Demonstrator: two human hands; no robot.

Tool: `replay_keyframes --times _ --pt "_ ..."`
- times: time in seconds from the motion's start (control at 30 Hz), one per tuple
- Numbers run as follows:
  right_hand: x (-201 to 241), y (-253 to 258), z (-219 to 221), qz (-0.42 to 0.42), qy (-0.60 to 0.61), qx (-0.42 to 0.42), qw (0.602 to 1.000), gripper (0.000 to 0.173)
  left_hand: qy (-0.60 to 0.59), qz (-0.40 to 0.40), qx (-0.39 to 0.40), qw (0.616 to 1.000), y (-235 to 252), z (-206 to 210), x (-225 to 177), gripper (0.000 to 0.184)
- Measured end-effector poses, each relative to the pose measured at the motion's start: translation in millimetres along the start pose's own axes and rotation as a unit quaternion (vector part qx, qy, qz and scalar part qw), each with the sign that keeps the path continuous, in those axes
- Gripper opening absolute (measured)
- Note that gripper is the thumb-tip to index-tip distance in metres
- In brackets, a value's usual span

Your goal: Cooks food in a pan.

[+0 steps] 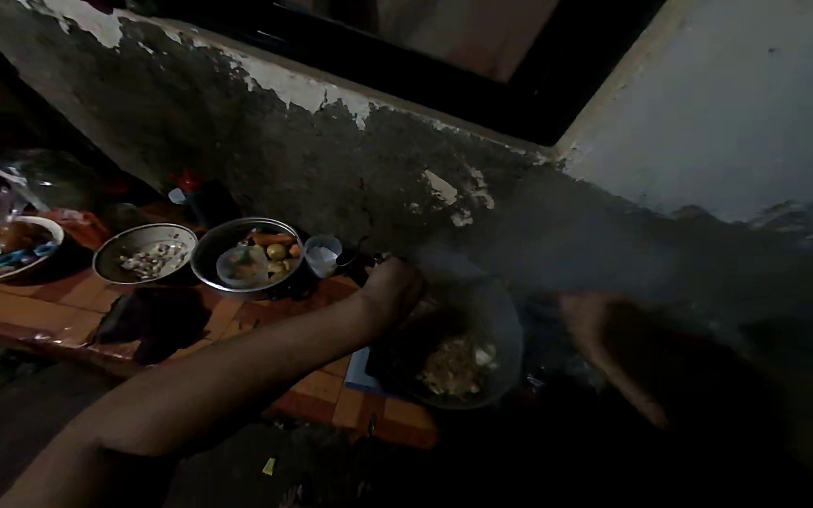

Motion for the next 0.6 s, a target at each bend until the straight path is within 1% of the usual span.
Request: replay_keyframes --times 0.07,0.1,0.17,0.23,0.27,0.37,0.43,0.53,0.6 --pt "23 6 12 0.068 -0.024 0.049 0.996 0.021 -0.043 -0.024 0.047 0.998 14 9 -6 0.025" --pt "34 5 15 0.077 -0.03 0.088 0.993 0.024 -0.052 -0.03 0.082 0.995 21 14 -10 0.027" --pt "54 0 17 0.067 -0.072 0.179 0.979 0.029 -0.058 -0.017 0.121 0.991 32 26 -15 0.031" --pt "64 -7 12 0.047 -0.104 0.254 0.96 0.032 -0.064 0.006 0.125 0.99 34 31 -16 0.031" --pt "62 -8 12 0.034 -0.099 0.28 0.954 0.033 -0.066 0.009 0.13 0.989 34 32 -14 0.032" --pt "42 5 22 -0.001 -0.061 0.339 0.939 0.033 -0.064 -0.005 0.127 0.99 35 35 -7 0.029" --pt "30 20 38 -0.03 -0.029 0.368 0.929 0.031 -0.069 -0.012 0.131 0.989 35 38 -3 0.03" --pt "24 31 62 -0.026 0.046 0.384 0.922 0.031 -0.082 -0.012 0.109 0.991 37 49 0 0.031" --pt "18 36 82 -0.014 0.13 0.37 0.92 0.033 -0.086 -0.018 0.098 0.991 38 55 1 0.032"
Point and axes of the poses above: each hand's wrist, its own y-axis towards the middle knuckle, its own z-axis out of the palm, x = y × z, the point moved 3 cm from there along y, towards the middle knuckle, and after that the axes turned 14 degrees about y, right-handed, at the moved point
